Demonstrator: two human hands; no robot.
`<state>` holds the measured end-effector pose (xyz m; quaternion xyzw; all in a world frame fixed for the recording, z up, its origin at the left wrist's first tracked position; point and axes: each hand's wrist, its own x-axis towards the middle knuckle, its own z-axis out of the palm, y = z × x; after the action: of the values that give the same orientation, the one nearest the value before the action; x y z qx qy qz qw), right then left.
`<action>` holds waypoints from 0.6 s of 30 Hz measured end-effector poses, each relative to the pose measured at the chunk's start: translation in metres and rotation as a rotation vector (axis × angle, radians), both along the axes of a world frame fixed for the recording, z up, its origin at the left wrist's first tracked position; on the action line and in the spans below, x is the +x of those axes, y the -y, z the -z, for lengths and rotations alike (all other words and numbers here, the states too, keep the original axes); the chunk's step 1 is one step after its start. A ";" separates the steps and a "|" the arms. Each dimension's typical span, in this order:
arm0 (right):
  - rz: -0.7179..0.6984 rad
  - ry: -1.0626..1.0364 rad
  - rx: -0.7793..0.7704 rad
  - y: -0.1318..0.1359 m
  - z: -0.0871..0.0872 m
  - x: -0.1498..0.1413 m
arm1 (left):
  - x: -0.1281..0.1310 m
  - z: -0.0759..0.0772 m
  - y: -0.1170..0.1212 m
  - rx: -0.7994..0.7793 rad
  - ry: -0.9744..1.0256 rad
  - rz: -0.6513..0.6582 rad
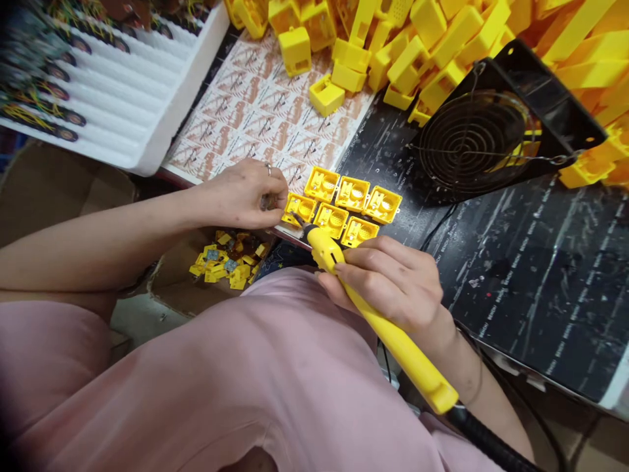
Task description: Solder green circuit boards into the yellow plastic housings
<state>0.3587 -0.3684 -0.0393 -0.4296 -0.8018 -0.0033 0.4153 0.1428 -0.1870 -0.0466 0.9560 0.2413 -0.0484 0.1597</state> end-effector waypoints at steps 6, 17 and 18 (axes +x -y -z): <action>-0.028 0.031 -0.015 -0.003 -0.002 -0.003 | 0.002 -0.002 0.001 0.001 -0.032 -0.020; 0.090 -0.042 -0.066 0.010 0.004 0.010 | 0.005 -0.003 0.000 -0.035 -0.062 -0.045; 0.088 -0.070 -0.028 0.010 0.007 0.011 | 0.005 -0.002 -0.001 -0.035 -0.061 -0.044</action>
<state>0.3697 -0.3785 -0.0461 -0.4701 -0.7672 0.0048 0.4364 0.1475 -0.1864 -0.0444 0.9456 0.2662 -0.0783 0.1698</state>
